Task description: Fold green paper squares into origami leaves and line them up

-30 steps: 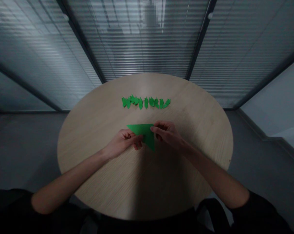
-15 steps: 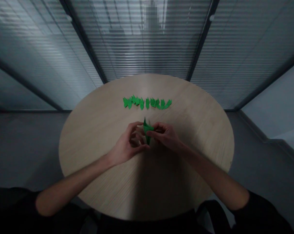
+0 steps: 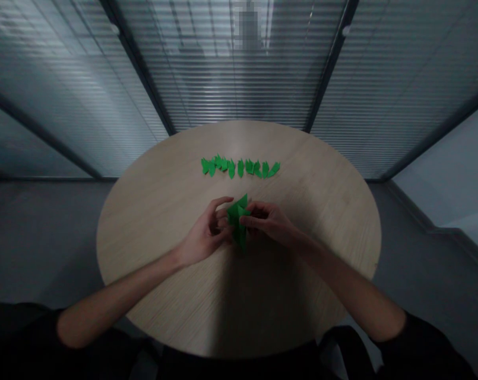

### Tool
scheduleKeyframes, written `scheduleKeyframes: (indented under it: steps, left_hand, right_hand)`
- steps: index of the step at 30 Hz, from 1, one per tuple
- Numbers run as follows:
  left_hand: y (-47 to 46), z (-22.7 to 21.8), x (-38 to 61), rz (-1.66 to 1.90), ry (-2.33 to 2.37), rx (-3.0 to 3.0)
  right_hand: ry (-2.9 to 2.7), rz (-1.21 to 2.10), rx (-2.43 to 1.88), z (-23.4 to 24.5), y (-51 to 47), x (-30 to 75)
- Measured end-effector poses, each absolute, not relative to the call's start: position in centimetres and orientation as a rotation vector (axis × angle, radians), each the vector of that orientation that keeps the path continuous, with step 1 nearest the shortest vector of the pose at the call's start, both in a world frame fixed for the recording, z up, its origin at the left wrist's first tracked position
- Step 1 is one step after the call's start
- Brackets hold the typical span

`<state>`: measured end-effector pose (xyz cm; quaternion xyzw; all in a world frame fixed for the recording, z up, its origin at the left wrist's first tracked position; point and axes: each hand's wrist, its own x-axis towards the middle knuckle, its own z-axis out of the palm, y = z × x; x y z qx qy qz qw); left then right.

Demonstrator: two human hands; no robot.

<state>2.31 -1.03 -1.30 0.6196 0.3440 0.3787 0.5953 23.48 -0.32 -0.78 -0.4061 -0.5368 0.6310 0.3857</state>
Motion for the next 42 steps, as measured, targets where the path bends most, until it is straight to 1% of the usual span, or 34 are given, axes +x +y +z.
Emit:
scheduleKeyframes:
  steps: [7, 11, 17, 25, 36, 42]
  left_hand:
    - [0.5, -1.2, 1.9, 1.031, 0.967, 1.262]
    - [1.0, -1.1, 1.5, 0.987, 1.001, 1.291]
    - [0.9, -1.3, 1.5, 0.974, 1.005, 1.329]
    - [1.5, -1.4, 1.1, 1.006, 1.02, 1.268]
    - [1.4, -0.4, 1.3, 1.008, 0.848, 0.98]
    - [1.2, -0.4, 1.3, 1.072, 0.882, 1.042]
  right_hand:
    - [-1.379, 1.49, -1.109, -1.0, -0.2, 24.0]
    - [-1.367, 1.356, -1.17, -1.1, 0.0, 23.9]
    - [-1.325, 1.334, -1.177, -1.5, 0.3, 23.8]
    - [-1.307, 1.202, -1.207, -1.7, 0.7, 24.2]
    - [-1.214, 1.325, -1.142, -0.9, 0.5, 24.5]
    - [-1.284, 1.443, -1.091, -1.0, 0.3, 24.6]
